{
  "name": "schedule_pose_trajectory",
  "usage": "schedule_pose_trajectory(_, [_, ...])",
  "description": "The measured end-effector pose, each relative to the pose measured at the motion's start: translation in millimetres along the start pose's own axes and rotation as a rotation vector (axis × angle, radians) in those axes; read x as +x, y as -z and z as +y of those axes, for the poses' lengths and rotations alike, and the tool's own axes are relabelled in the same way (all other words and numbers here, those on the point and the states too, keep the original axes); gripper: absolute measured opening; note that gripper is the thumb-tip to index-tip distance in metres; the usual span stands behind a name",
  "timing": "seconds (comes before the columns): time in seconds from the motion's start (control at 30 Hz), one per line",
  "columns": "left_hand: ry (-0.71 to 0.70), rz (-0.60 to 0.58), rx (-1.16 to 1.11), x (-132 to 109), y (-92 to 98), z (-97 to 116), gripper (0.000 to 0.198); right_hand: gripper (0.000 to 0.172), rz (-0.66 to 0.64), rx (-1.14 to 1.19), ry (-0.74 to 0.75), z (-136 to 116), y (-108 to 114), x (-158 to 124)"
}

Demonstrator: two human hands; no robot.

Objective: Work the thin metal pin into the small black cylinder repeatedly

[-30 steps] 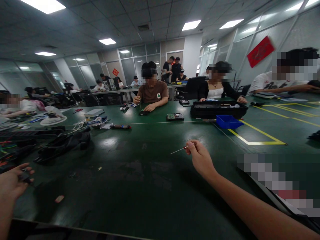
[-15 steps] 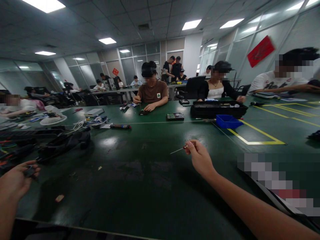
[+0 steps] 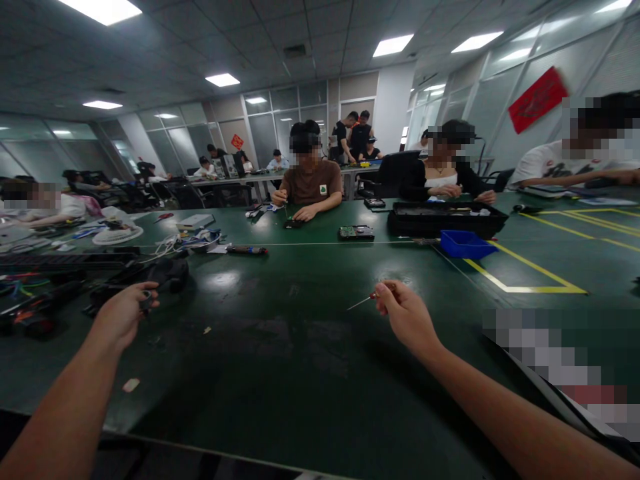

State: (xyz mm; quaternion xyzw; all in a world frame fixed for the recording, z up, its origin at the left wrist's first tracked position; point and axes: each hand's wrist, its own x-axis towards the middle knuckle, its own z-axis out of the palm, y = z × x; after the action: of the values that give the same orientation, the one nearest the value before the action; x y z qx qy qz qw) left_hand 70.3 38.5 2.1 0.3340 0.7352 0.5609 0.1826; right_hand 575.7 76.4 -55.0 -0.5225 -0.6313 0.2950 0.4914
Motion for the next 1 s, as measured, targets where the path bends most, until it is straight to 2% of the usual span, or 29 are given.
schedule_pose_trajectory(0.03, [0.025, -0.066, -0.062, -7, -13.6, 6, 0.036, 0.037, -0.001, -0.001, 0.0, 1, 0, 1])
schedule_pose_trajectory(0.17, [-0.034, -0.315, -0.172, -44, -76.3, 26, 0.04, 0.036, -0.002, 0.023, 0.01, 9, -2, 3])
schedule_pose_trajectory(0.3, [-0.153, -0.61, -0.15, -89, -137.5, 45, 0.031, 0.033, -0.013, 0.049, 0.017, 13, -2, 4])
schedule_pose_trajectory(0.4, [-0.187, -0.789, -0.122, -122, -174.9, 59, 0.024, 0.032, -0.005, 0.034, 0.001, 8, 1, 4])
schedule_pose_trajectory(0.47, [-0.209, -0.866, -0.042, -141, -196.7, 62, 0.026, 0.033, -0.01, -0.012, -0.012, 4, 4, 4])
schedule_pose_trajectory(0.57, [-0.295, -0.899, 0.131, -162, -225.1, 54, 0.043, 0.035, -0.032, -0.069, -0.023, -2, 8, 3])
schedule_pose_trajectory(0.63, [-0.379, -0.878, 0.172, -170, -239.9, 41, 0.047, 0.035, -0.027, -0.062, -0.013, -3, 9, 3])
schedule_pose_trajectory(0.73, [-0.512, -0.834, 0.153, -172, -252.3, 24, 0.034, 0.032, -0.005, 0.007, 0.011, -5, 9, 2])
schedule_pose_trajectory(0.87, [-0.645, -0.865, 0.111, -166, -253.2, 13, 0.031, 0.03, 0.006, 0.105, 0.02, -5, 7, 0])
schedule_pose_trajectory(1.0, [-0.659, -0.815, 0.081, -166, -249.9, 14, 0.037, 0.029, -0.042, 0.123, 0.043, -3, 3, -2])
